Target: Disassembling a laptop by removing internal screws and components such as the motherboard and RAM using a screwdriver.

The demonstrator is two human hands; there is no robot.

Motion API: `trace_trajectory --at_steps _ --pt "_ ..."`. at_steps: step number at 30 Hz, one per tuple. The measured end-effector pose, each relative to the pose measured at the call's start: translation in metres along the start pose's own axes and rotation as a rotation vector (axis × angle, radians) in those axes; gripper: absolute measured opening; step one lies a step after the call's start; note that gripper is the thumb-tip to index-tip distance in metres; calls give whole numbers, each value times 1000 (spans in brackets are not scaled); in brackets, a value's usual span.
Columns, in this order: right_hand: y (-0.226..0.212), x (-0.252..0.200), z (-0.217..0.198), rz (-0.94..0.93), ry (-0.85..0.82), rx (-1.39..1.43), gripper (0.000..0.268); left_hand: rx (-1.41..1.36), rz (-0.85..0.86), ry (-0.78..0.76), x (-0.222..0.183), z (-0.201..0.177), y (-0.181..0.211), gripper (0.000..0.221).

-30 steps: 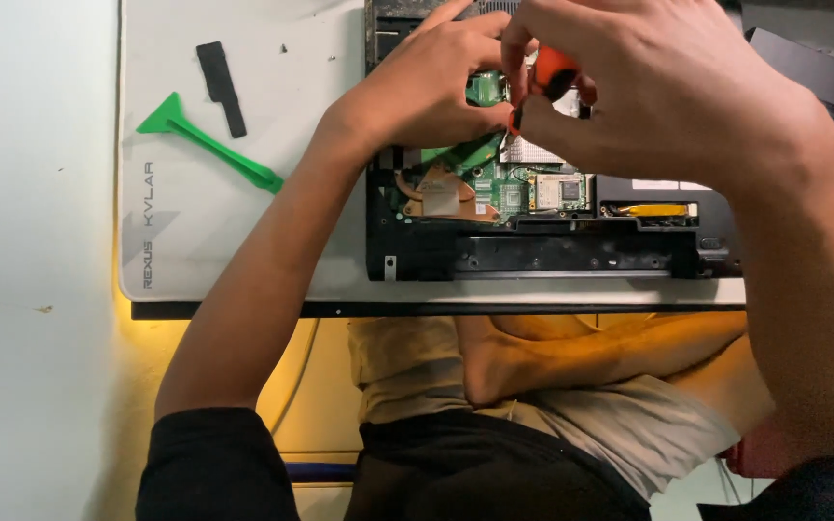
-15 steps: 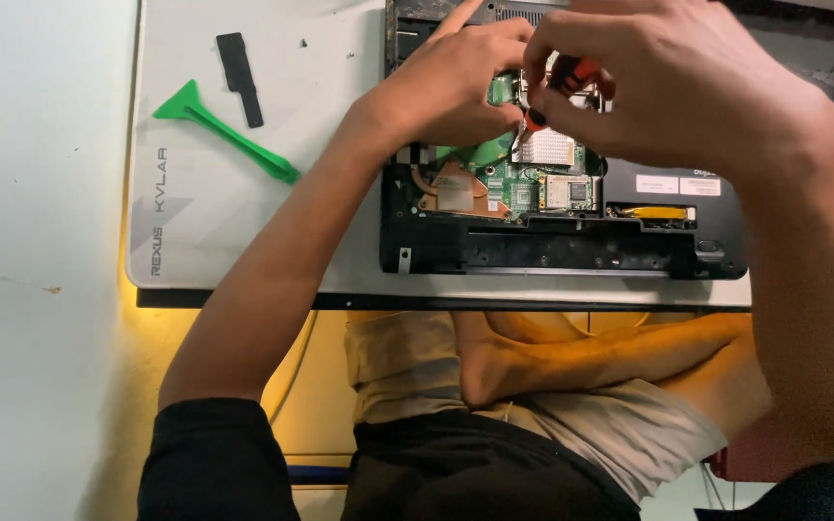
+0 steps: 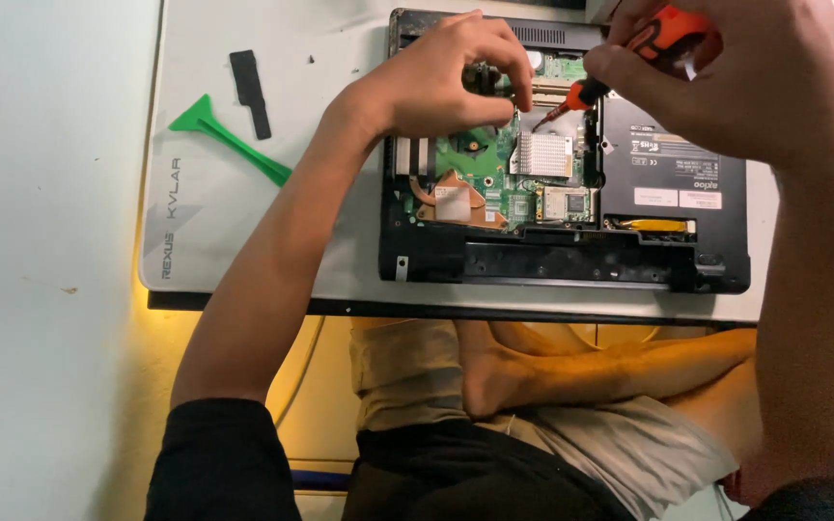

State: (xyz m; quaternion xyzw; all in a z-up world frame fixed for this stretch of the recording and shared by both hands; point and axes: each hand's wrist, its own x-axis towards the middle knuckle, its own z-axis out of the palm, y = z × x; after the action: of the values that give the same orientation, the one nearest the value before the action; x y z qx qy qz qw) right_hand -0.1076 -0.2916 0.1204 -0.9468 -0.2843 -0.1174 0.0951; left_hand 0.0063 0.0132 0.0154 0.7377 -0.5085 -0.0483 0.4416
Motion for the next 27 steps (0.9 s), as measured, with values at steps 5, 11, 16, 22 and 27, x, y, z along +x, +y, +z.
trace_trajectory --at_steps 5,11,16,22,27 --pt "10 -4 22 -2 117 212 26 -42 6 -66 1 -10 7 17" --pt "45 -10 70 -37 322 468 21 65 -43 -39 -12 -44 5 15" --pt "65 -36 95 52 413 529 21 343 -350 44 -48 -78 -31 19" --pt "55 -44 90 157 380 453 21 430 -753 -106 -63 -94 -36 18" --pt "65 -47 90 104 374 502 23 423 -716 -69 -64 -97 -34 17"
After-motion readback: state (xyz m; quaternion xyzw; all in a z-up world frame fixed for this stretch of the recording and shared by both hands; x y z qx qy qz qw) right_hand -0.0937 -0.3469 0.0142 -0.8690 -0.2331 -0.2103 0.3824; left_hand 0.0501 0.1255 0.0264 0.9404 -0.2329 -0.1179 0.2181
